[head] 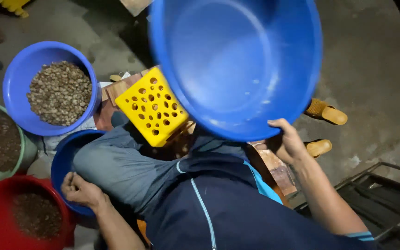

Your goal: Manually sorting nuts from a large central bowl into several smaller surrounding bowls based on quality or type.

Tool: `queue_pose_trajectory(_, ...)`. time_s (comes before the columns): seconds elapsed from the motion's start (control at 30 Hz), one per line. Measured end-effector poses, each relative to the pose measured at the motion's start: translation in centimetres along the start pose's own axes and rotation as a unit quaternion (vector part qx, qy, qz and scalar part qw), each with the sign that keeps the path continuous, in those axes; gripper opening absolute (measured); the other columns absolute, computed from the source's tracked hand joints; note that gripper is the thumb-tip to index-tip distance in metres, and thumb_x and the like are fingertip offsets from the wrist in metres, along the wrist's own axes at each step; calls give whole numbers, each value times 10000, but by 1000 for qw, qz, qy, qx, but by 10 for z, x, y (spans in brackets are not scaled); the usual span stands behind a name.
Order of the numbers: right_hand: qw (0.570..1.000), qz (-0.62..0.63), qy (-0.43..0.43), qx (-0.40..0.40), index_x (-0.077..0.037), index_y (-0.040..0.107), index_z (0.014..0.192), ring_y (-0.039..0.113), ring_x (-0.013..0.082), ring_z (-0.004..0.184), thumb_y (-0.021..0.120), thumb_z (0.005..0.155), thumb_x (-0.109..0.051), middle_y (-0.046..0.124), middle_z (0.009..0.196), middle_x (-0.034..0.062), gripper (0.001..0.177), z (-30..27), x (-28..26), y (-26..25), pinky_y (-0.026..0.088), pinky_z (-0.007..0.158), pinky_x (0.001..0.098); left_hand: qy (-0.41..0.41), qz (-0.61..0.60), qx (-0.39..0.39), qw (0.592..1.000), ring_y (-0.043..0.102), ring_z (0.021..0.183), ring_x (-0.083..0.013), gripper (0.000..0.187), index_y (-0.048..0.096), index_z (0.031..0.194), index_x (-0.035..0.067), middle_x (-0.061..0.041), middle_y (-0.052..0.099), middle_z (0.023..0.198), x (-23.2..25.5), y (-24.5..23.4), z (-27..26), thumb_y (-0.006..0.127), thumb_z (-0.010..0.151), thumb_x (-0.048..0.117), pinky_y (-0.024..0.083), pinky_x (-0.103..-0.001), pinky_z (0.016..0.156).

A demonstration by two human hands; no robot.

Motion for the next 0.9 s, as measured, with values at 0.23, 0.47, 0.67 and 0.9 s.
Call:
queue_pose_trajectory(0.23, 984, 104, -12, 147, 11, 598, 1044, 680, 259, 835, 560, 925, -209, 676, 938, 160, 254, 30, 69, -156, 565, 788, 392, 219, 14, -44, 975, 609, 947, -363, 204, 607, 1169, -149, -268, 645, 1109, 143, 40, -24, 527, 1074, 13, 511, -421, 860)
queue_pose_trajectory(0.47, 977, 144, 21, 157, -20, 559, 1099, 750, 366, 949, 660, 901, -265, 683, 1046, 159, 331, 41, 102, -180, 663, 817, 465, -3, -72, -445, 893, 759, 814, -289, 397, 615, 1320, -43, -257, 717, 1099, 260, 168, -113, 630, 1066, 262, 641, -391, 724)
queue_pose_trajectory(0.67, 982, 132, 32, 133, 11, 571, 1120, 707, 467, 915, 664, 883, -277, 640, 1029, 217, 384, 24, 57, -98, 631, 806, 584, -73, 40, -677, 731, 762, 657, -294, 939, 282, 1536, -45, -298, 729, 989, 328, 265, -190, 643, 923, 569, 597, -350, 411)
queue_pose_trajectory(0.9, 996, 74, -33, 40, 60, 622, 1205, 630, 480, 1109, 580, 972, -293, 651, 1189, 327, 425, 67, 82, -120, 469, 957, 747, -141, 21, -596, 790, 702, 424, -267, 210, 567, 901, 47, -168, 682, 554, 299, 296, -178, 627, 843, 240, 550, -339, 330)
Point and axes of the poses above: each hand's wrist, its own z-axis towards the middle knuckle, its own y-axis out of the palm, x = y × z, the point moved 4 cm from there along z, towards the middle knuckle
